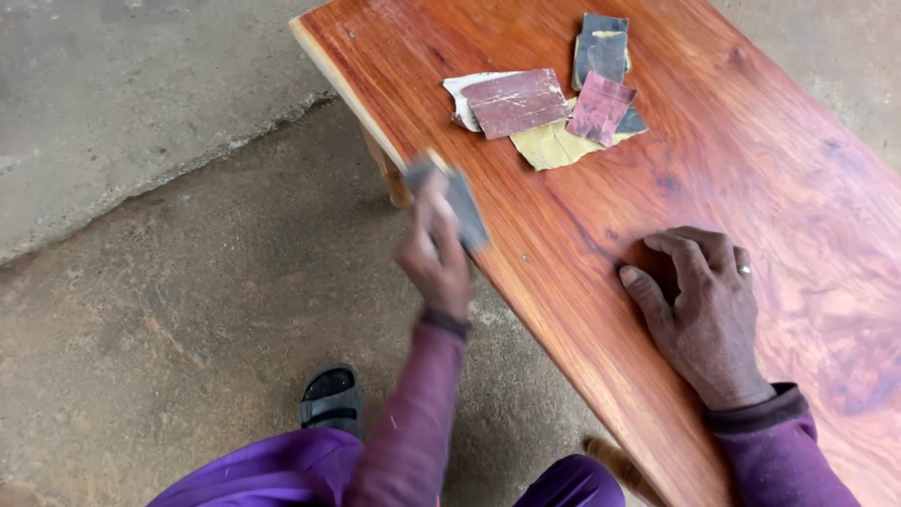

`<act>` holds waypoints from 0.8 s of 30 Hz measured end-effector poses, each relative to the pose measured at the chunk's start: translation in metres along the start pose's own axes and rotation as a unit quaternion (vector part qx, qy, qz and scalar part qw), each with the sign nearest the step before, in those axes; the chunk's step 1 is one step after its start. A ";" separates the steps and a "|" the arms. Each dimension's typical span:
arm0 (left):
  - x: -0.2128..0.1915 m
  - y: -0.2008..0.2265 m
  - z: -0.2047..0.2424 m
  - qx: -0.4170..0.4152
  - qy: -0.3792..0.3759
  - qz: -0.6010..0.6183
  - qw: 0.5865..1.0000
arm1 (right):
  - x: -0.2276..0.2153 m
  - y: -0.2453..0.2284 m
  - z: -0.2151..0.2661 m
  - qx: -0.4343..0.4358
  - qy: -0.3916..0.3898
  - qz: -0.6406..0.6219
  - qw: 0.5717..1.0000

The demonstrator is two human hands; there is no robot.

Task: The person sands the edges and top surface of a wooden table using sandpaper.

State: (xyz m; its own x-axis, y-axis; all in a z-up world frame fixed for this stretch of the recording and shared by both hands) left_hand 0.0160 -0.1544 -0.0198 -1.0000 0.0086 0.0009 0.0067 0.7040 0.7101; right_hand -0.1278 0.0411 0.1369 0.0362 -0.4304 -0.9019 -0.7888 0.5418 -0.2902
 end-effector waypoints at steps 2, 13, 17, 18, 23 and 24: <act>-0.005 0.052 0.038 -0.001 -0.020 0.006 1.000 | 0.001 -0.002 0.002 0.006 -0.004 0.002 1.000; -0.008 0.011 -0.039 0.087 0.014 -0.027 0.996 | 0.000 0.001 0.004 -0.017 -0.009 -0.016 1.000; -0.001 0.044 0.055 0.005 -0.022 -0.053 0.998 | 0.000 -0.002 -0.001 0.000 -0.001 0.000 1.000; -0.003 0.081 0.073 0.027 -0.044 0.006 0.999 | 0.000 -0.002 -0.001 -0.005 -0.004 -0.002 1.000; -0.006 0.075 0.075 0.116 -0.090 0.057 0.988 | -0.002 0.001 0.002 -0.017 -0.017 -0.017 1.000; -0.003 0.048 0.060 0.091 -0.068 0.011 0.993 | -0.004 0.000 -0.004 -0.026 -0.015 -0.020 0.999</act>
Point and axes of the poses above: each hand's wrist, its own z-axis away from the middle knuckle, its own x-axis out of the palm, y = z × x, the point moved 1 cm from there along -z, towards the middle knuckle, and after that the axes turned 13 degrees about x, right-handed, at the moved point
